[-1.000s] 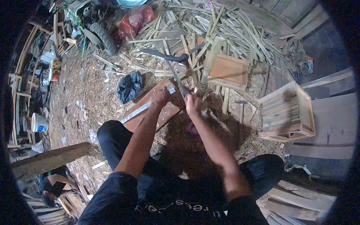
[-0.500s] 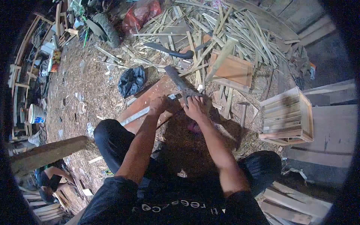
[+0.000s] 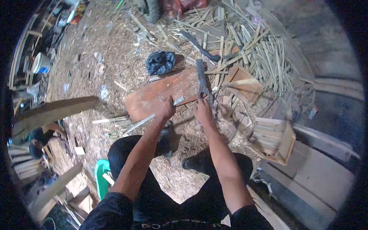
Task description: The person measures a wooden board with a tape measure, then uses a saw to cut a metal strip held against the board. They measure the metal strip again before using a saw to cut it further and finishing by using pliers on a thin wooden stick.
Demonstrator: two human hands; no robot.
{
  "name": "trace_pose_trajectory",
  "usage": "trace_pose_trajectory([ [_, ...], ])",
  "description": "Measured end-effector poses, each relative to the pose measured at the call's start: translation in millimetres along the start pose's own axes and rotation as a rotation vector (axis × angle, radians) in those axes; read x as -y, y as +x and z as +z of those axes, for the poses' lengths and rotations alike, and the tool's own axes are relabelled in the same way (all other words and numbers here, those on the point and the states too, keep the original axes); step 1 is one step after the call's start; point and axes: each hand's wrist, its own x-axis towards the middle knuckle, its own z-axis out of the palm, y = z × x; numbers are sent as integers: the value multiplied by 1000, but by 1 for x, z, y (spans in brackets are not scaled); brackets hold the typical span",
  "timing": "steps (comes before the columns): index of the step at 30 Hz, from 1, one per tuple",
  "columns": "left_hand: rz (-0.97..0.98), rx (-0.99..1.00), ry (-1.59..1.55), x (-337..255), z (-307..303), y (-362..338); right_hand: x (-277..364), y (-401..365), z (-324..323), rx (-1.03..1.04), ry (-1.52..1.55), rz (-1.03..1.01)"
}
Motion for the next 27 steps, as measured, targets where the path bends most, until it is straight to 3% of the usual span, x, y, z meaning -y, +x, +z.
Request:
trace_pose_trajectory([
  [1,55,-31,72,9,-3,-12,13,-11,-7,37,12,3],
  [3,-81,1,-4,12,-26,-45,36,-29,-11,55,19,-57],
  [5,-206,44,-18,21,-37,-81,54,-54,-17,240,5,-25],
  [9,-282,56,-65,45,-60,-163,93,-105,-29,396,25,-25],
  [12,-487,0,-181,66,-47,-220,120,-127,-36,470,36,-63],
  [13,-464,-122,-214,73,-39,-242,131,-135,-40,492,30,-79],
  [16,-583,-226,-370,92,-29,-290,162,-155,-47,540,70,-96],
  [21,-810,-339,-514,117,-39,-332,204,-151,-32,569,67,-266],
  [27,-836,-291,-629,180,-23,-332,253,-132,28,634,-37,-319],
])
